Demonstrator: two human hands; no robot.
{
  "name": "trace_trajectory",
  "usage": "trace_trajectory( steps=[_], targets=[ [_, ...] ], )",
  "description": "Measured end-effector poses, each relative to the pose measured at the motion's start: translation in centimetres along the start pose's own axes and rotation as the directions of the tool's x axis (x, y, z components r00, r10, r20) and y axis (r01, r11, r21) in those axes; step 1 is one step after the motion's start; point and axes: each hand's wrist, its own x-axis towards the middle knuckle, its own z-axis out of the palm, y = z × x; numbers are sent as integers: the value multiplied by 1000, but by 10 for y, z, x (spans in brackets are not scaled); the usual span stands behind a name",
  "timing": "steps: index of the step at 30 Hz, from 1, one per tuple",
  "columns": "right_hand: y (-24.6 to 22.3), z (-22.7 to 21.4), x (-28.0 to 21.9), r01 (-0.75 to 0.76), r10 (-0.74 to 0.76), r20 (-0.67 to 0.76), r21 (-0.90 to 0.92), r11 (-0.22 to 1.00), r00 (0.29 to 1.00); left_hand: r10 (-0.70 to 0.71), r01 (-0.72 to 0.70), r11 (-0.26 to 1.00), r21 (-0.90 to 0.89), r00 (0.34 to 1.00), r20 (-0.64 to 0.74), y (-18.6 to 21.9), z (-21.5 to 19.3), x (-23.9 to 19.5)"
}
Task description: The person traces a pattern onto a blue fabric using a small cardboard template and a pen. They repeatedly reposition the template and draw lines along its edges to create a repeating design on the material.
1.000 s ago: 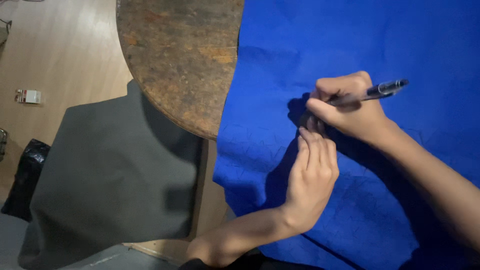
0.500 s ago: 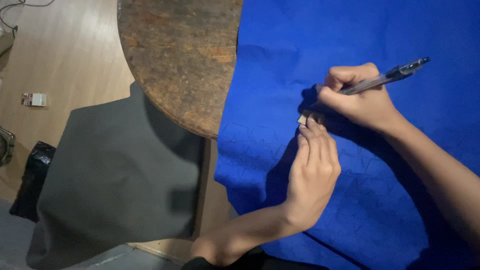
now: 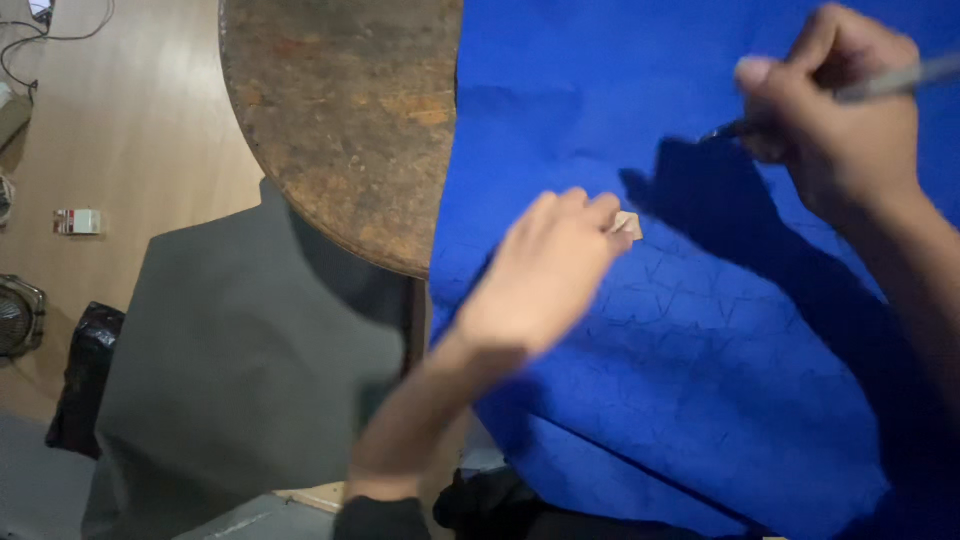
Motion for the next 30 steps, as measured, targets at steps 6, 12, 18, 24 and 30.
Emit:
trace_trajectory(
  steps=[6, 12, 18, 24, 30],
  targets=[
    [-29, 33, -66, 345, -223, 466, -195, 918, 856, 347, -283, 906, -315, 922, 170, -53, -39, 19],
    [-19, 32, -82, 318, -228, 313, -274, 908, 922, 365, -352, 878, -324, 931, -23, -62, -20, 20],
    [-16, 33, -84, 246, -159, 258, -351, 903, 953, 407, -423, 854, -302, 906, -118, -66, -11, 14],
    [-18, 47, -67, 373, -232, 380, -354, 858, 895, 391, -397, 859, -324, 916, -88, -67, -9, 15],
    [-15, 43, -67, 462, -287, 448, -352, 814, 847, 430, -457, 866, -204, 888, -161, -65, -6, 12]
  ],
)
